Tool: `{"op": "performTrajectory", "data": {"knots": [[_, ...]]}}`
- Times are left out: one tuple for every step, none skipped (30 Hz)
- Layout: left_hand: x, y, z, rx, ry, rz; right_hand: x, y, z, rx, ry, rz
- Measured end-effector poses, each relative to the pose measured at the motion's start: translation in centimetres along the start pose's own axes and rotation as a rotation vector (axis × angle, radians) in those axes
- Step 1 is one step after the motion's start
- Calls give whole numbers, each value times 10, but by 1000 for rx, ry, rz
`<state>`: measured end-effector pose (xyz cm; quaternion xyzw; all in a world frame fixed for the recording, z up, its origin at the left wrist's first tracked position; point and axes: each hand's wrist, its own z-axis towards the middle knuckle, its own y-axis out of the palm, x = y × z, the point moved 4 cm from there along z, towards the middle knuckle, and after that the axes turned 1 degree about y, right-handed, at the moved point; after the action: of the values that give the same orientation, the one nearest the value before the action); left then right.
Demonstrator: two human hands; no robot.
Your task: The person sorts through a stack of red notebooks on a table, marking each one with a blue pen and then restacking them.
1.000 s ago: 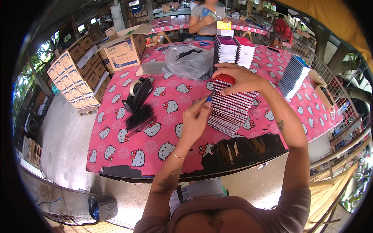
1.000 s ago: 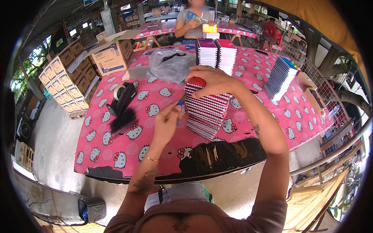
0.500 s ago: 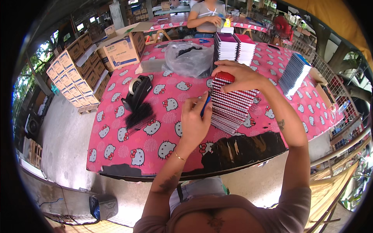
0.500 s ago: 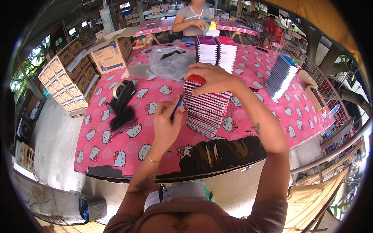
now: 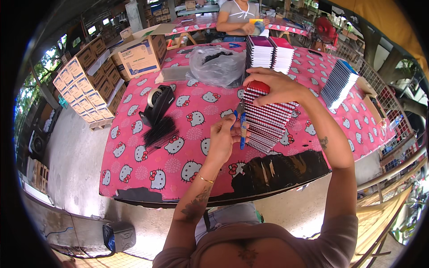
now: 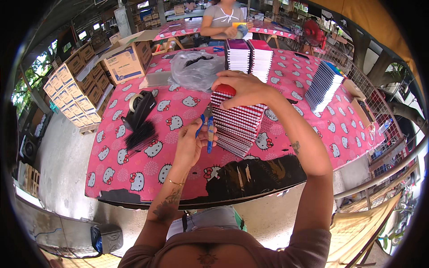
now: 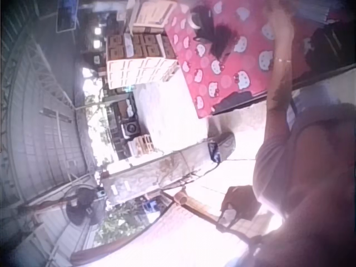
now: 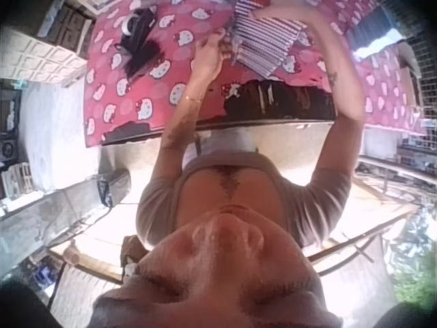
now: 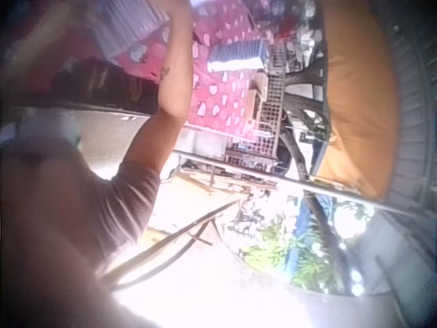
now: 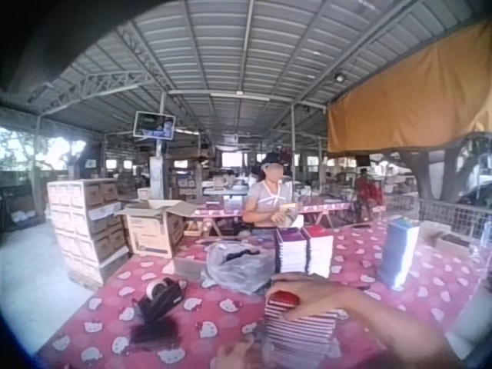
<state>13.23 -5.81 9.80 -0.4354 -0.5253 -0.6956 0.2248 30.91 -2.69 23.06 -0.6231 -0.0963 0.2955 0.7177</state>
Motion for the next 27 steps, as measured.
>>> {"op": "performTrajectory", "data": {"knots": [[0,0,0,4,11,10,0,0,-1,1,1,-1],[1,-1,0,9,22,20,0,0,0,-5,-4,-4],[11,-1,-3,40,297,402,1,1,0,-11,-9,-6],[20,3,-8,72,575,783,0,0,0,-16,-15,-9],[25,10,-15,103,852,1165,-1,0,0,-23,-8,-5],[23,6,-11,82,725,1011,-1,-2,0,-29,-1,-1],[20,2,-9,65,598,857,-2,-1,0,-37,4,4],[15,-2,-7,48,471,703,-1,-1,0,-34,5,11],[10,-6,-6,31,345,548,1,0,0,-31,6,17],[5,-7,-3,12,222,392,2,-1,0,-26,8,21],[1,-9,-2,-7,99,237,2,-1,0,-26,10,17],[-1,-10,-3,-20,32,172,2,-2,0,-26,11,12],[-3,-10,-4,-30,26,145,3,-1,0,-28,14,9],[-4,-8,-5,-41,20,117,3,-1,0,-26,14,7],[-5,-6,-5,-51,15,90,2,-1,1,-25,14,6],[-7,-5,-5,-44,7,75,2,-1,1,-26,13,2],[-9,-4,-3,-38,0,59,2,-1,1,-28,12,6],[-10,-4,-2,-31,-7,44,1,-1,1,-29,11,9],[-11,-4,-2,-23,-8,38,2,-1,1,-30,12,12],[-11,-4,-2,-14,-8,33,2,-1,1,-28,12,13],[-12,-4,-2,-6,-9,27,2,-1,1,-27,13,13],[-12,-5,-2,12,31,84,2,-1,1,-25,12,15],[-14,-7,-2,31,70,142,1,-1,1,-22,10,11],[-14,-8,-2,49,110,199,0,0,2,-20,8,8],[-8,-5,-4,84,283,461,2,0,1,-16,11,4],[-2,0,-9,118,458,723,4,0,0,-10,11,0],[3,7,-14,151,634,982,6,-1,-1,-4,10,-5]]}}
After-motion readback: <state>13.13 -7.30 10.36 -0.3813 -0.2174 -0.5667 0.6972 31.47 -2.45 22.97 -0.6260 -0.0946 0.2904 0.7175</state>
